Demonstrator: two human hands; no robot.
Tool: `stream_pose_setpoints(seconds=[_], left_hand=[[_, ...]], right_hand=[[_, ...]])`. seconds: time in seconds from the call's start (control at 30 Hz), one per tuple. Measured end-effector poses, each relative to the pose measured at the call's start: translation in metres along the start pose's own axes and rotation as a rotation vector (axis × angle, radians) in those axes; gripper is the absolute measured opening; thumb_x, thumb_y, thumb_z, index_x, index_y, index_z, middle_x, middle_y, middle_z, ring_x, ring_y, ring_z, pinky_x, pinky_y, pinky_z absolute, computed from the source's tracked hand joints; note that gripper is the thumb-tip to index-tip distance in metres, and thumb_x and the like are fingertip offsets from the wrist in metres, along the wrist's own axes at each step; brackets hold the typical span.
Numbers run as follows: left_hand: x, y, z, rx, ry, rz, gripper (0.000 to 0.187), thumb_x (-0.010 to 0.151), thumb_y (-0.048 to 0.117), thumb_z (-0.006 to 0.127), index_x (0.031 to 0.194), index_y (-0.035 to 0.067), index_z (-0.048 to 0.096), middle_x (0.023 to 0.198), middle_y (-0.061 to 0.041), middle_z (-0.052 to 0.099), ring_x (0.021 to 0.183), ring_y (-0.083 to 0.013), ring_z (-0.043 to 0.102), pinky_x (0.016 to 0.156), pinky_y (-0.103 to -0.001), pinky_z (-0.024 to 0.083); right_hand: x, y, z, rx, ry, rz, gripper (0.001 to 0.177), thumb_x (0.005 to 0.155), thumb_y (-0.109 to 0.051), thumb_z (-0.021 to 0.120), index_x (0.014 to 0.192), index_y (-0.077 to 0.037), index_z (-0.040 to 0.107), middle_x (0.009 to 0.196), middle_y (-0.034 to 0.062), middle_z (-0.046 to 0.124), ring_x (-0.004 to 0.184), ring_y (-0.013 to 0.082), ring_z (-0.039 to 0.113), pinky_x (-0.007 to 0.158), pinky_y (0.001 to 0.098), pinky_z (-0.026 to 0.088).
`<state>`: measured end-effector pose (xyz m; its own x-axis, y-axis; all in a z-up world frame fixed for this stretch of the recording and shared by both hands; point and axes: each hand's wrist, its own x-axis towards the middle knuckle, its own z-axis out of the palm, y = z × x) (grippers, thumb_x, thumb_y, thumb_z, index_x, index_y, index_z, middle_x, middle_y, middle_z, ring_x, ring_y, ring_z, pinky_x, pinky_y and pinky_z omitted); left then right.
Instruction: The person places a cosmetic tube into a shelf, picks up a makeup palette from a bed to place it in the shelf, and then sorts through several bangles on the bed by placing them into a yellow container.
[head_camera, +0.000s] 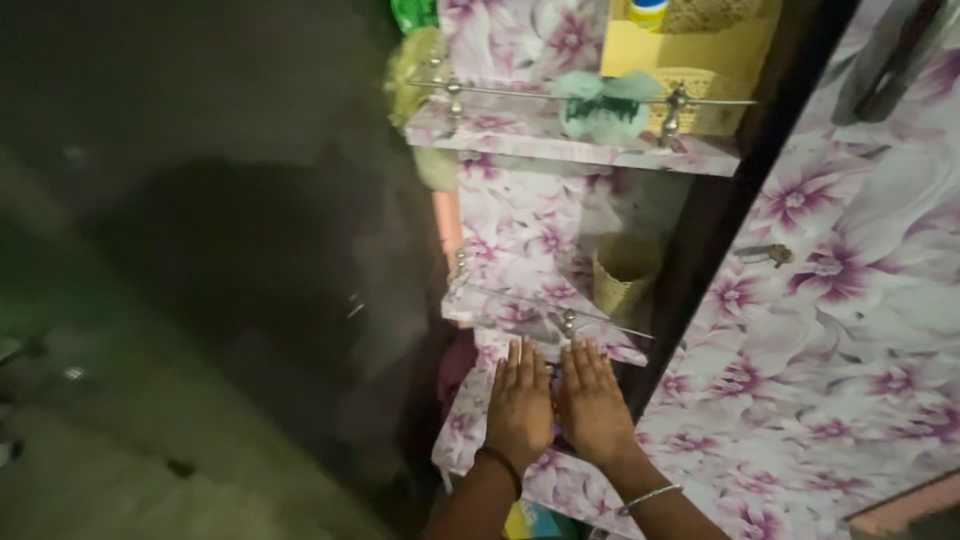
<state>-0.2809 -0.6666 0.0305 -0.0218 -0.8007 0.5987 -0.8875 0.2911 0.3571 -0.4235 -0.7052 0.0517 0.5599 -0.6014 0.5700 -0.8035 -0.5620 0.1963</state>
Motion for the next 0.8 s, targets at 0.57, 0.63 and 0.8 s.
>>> stream_pose_setpoints(seconds=[0.57, 0.63, 0.8], left_hand=[[-0.129, -0.062, -0.145, 0.357, 0.227, -0.352, 0.065, 0.091, 0.02, 0.047, 0.15, -0.007, 0.037, 0.161, -0.026, 0.031, 0.153, -0.038, 0.021, 0.123, -0.05, 0.014], [-0.152, -0.075, -0.166, 0.4, 0.208, -0.413, 0.065, 0.091, 0.02, 0.047, 0.15, -0.005, 0.036, 0.161, -0.025, 0.031, 0.152, -0.0372, 0.021, 0.122, -0.049, 0.014], [-0.224, -0.113, -0.22, 0.42, 0.2, -0.538, 0.066, 0.094, 0.022, 0.047, 0.153, -0.003, 0.034, 0.163, -0.023, 0.029, 0.154, -0.0349, 0.019, 0.124, -0.048, 0.015]], right_hand=[[0.025, -0.195, -0.049, 0.343, 0.044, -0.443, 0.072, 0.082, -0.016, 0.056, 0.148, 0.008, 0.039, 0.157, 0.0298, 0.034, 0.15, 0.0437, 0.026, 0.122, 0.053, 0.019], [0.026, -0.23, -0.054, 0.346, 0.039, -0.5, 0.076, 0.078, -0.013, 0.057, 0.147, 0.01, 0.037, 0.157, 0.0305, 0.033, 0.149, 0.0443, 0.025, 0.121, 0.0538, 0.018], [0.018, -0.325, -0.071, 0.385, -0.029, -0.585, 0.074, 0.079, -0.002, 0.052, 0.151, 0.008, 0.037, 0.161, 0.0275, 0.032, 0.153, 0.0424, 0.021, 0.124, 0.051, 0.017]])
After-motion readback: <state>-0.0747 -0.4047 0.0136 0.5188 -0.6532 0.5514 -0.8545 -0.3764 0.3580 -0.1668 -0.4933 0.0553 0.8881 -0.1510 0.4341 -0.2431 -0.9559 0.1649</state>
